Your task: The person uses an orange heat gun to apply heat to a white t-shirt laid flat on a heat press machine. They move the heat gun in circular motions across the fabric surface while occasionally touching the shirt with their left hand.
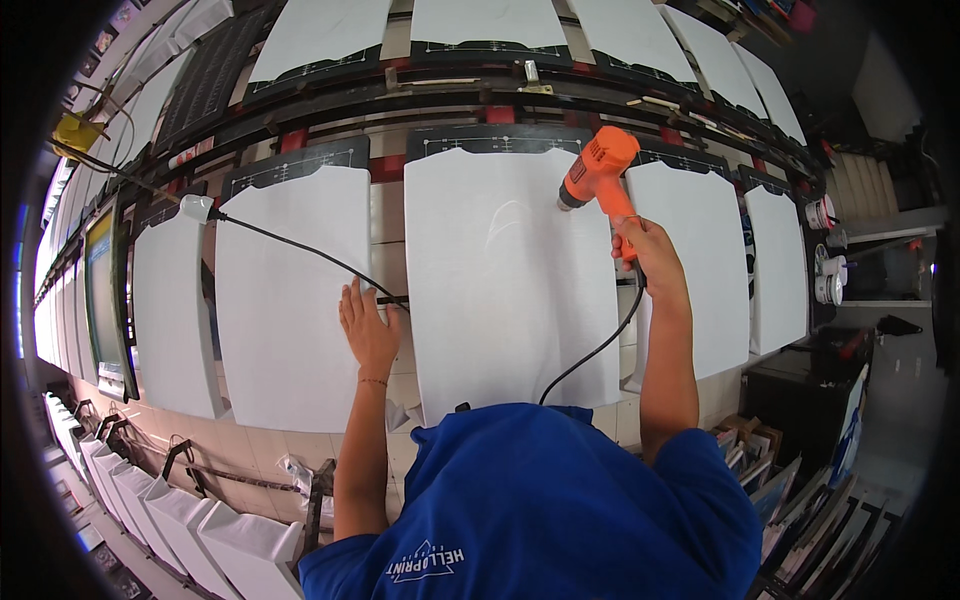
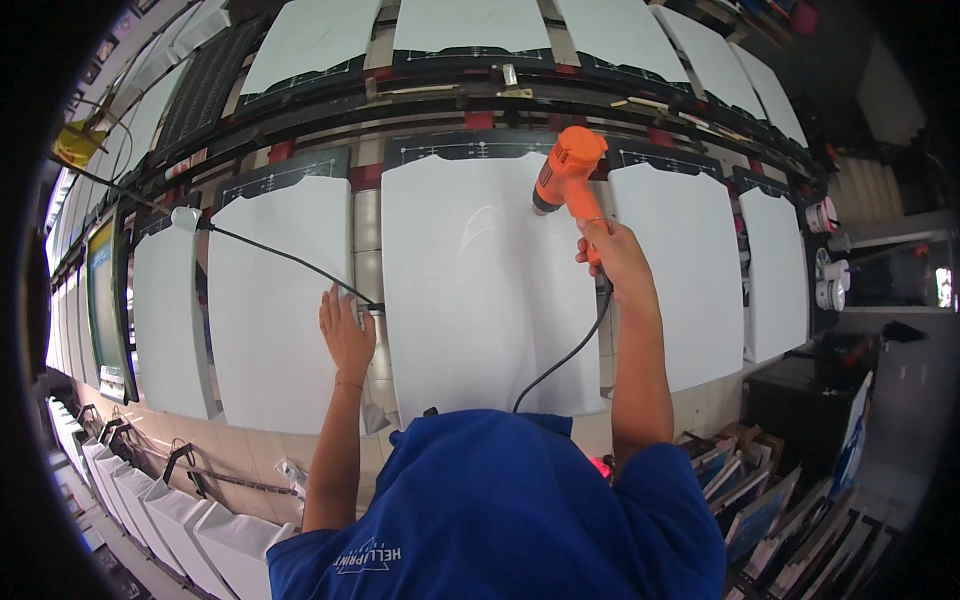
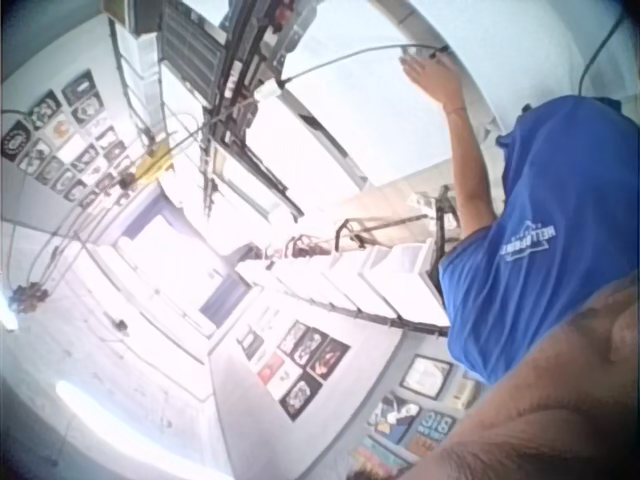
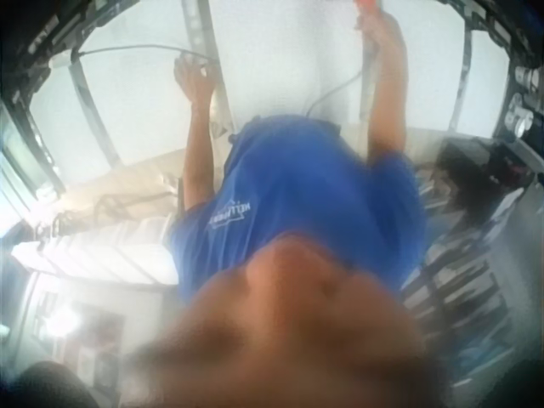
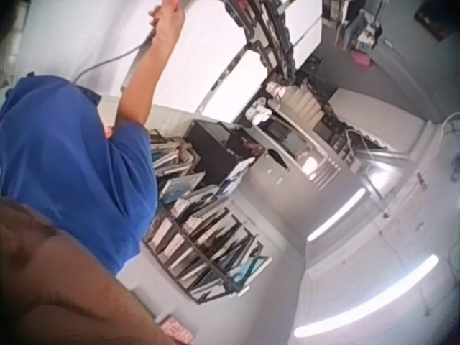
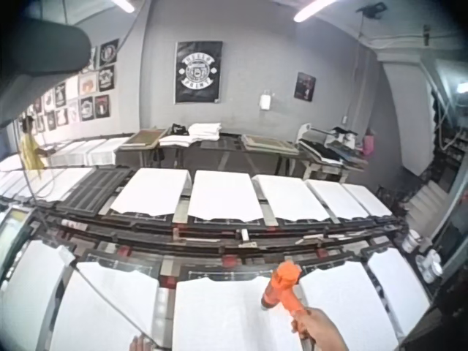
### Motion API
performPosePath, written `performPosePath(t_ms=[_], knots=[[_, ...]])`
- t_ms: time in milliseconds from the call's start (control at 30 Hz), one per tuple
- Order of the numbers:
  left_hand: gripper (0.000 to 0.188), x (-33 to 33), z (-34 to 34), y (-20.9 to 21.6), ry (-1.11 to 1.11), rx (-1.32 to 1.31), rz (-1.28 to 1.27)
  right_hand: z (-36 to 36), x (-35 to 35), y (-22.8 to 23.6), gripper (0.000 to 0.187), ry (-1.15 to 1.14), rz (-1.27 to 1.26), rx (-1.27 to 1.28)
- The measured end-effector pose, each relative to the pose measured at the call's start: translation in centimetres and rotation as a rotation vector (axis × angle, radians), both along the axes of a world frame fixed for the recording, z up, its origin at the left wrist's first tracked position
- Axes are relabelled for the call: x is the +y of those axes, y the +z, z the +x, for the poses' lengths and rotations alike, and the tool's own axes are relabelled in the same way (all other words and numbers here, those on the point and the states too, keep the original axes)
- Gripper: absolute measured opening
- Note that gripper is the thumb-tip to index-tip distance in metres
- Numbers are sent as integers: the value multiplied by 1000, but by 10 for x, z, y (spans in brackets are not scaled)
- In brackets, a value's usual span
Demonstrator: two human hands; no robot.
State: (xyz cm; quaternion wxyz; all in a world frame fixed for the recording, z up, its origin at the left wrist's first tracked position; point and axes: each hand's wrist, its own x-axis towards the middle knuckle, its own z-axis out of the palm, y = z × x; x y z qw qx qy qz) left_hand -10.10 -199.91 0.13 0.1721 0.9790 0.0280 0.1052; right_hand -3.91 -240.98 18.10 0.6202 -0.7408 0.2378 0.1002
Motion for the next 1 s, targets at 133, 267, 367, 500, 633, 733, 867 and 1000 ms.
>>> performPosePath(t_ms=[133, 267, 367, 500, 633, 733, 867, 1000], knots=[[48, 2, -1, -3, -5, 18, -37, -12, 6, -3, 35, 9, -47, -4], [60, 1, 4, 5, -70, 52, 26, -23, -3, 7, 34, -29, -12, 65], [68, 3, 14, 6, -113, 79, 103, -32, 5, 5, 33, 9, -28, 65], [72, 4, 20, 2, -92, 111, 141, -39, 6, 14, 29, 50, 81, 97], [71, 2, 21, 3, -90, 110, 185, -45, 8, 8, 28, 14, 6, 68], [68, 0, 21, 5, -65, 130, 209, -50, 11, 8, 28, 34, 16, 37], [67, 0, 22, 3, -66, 118, 169, -59, 2, 11, 29, 25, 148, 101], [62, 1, 21, 1, -73, 83, 132, -75, 18, 4, 30, 12, 37, 47]])
